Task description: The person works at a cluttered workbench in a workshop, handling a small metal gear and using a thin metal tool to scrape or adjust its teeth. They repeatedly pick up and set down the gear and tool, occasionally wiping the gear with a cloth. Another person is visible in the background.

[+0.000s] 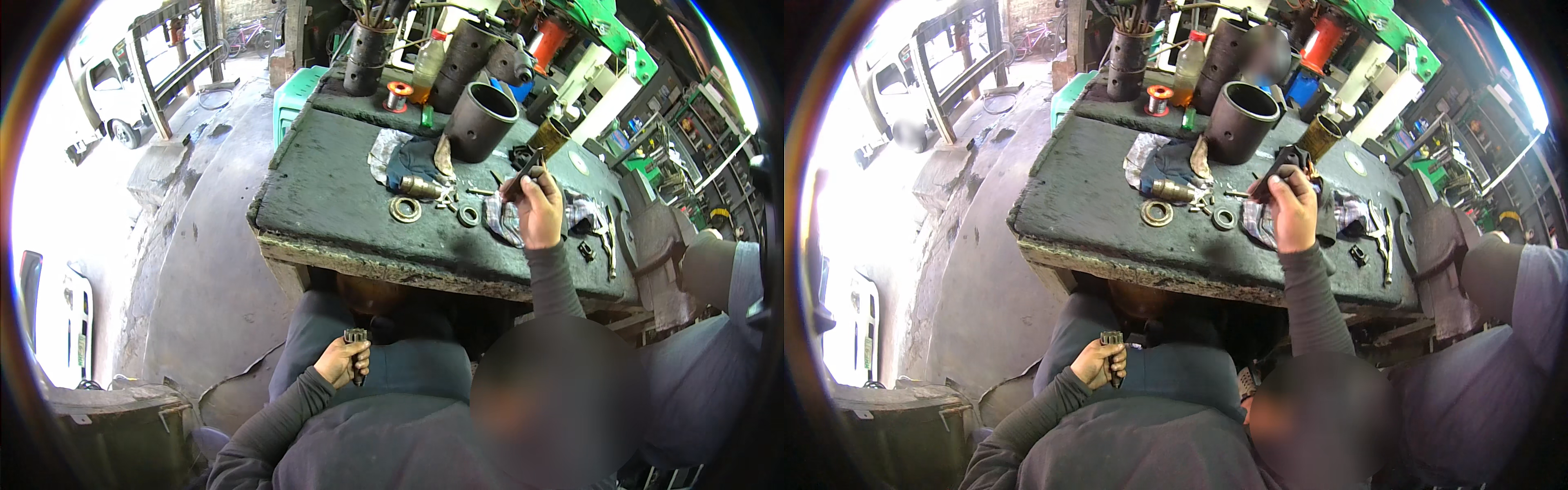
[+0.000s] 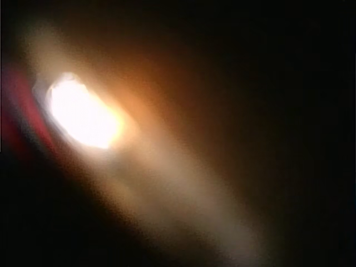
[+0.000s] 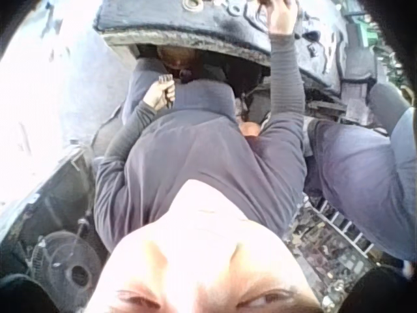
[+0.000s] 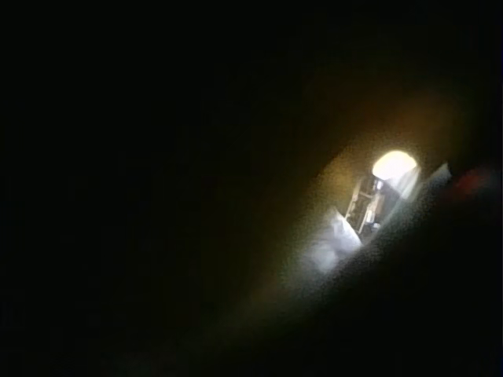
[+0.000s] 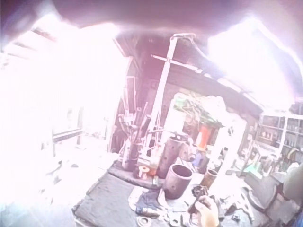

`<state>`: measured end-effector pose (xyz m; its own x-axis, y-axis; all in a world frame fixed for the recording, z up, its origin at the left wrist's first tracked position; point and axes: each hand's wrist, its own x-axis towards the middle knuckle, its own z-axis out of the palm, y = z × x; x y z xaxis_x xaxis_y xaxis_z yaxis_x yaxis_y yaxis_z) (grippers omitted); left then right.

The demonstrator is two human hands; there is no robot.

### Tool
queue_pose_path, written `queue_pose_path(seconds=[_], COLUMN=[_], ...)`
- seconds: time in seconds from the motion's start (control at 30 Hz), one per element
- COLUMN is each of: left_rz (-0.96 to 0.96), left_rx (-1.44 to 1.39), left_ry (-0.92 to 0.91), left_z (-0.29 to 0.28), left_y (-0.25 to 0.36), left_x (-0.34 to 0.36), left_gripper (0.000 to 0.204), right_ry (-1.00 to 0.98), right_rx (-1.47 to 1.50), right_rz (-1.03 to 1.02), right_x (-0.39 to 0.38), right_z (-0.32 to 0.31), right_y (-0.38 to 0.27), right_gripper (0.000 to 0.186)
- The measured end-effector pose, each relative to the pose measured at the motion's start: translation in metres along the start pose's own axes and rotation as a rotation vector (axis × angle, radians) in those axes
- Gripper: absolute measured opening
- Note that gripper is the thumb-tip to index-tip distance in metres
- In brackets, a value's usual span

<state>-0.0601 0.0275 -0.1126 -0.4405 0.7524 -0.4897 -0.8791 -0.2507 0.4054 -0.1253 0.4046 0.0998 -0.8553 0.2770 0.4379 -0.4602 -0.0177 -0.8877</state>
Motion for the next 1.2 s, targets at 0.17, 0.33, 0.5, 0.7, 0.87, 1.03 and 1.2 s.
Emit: queue_pose_path(seconds=[0.17,0.33,0.5,0.7,0.87,1.03,1.2], left_rz=[0.089,0.169,0.211,0.187,0.166,0.159,0.14], left_rx=[0.158,0.33,0.464,0.359,0.213,0.208,0.153], left_ry=[-0.039,-0.094,-0.079,-0.02,-0.037,-0.051,-0.055], left_z=[0.007,0.012,0.013,0.01,0.005,0.01,0.005], left_y=[-0.01,-0.015,-0.017,-0.019,-0.016,-0.013,-0.014], left_x=[-0.002,-0.011,-0.017,-0.012,-0.015,-0.012,-0.009], left_gripper=[0.013,0.016,0.018,0.017,0.014,0.015,0.015], right_ry=[-0.084,-0.064,-0.076,0.098,0.209,0.147,-0.214], right_rx=[0.143,0.126,0.043,-0.027,-0.098,-1.636,-1.715], right_rz=[0.063,0.177,0.162,0.315,0.285,-0.362,-0.267], right_x=[-0.078,-0.132,-0.155,-0.144,-0.136,-0.109,-0.127], right_z=[0.048,0.071,0.081,0.056,0.002,-0.043,-0.032], right_y=[-0.029,-0.034,-0.035,-0.038,-0.017,-0.023,-0.026], right_gripper=[0.017,0.023,0.029,0.03,0.033,0.017,0.009])
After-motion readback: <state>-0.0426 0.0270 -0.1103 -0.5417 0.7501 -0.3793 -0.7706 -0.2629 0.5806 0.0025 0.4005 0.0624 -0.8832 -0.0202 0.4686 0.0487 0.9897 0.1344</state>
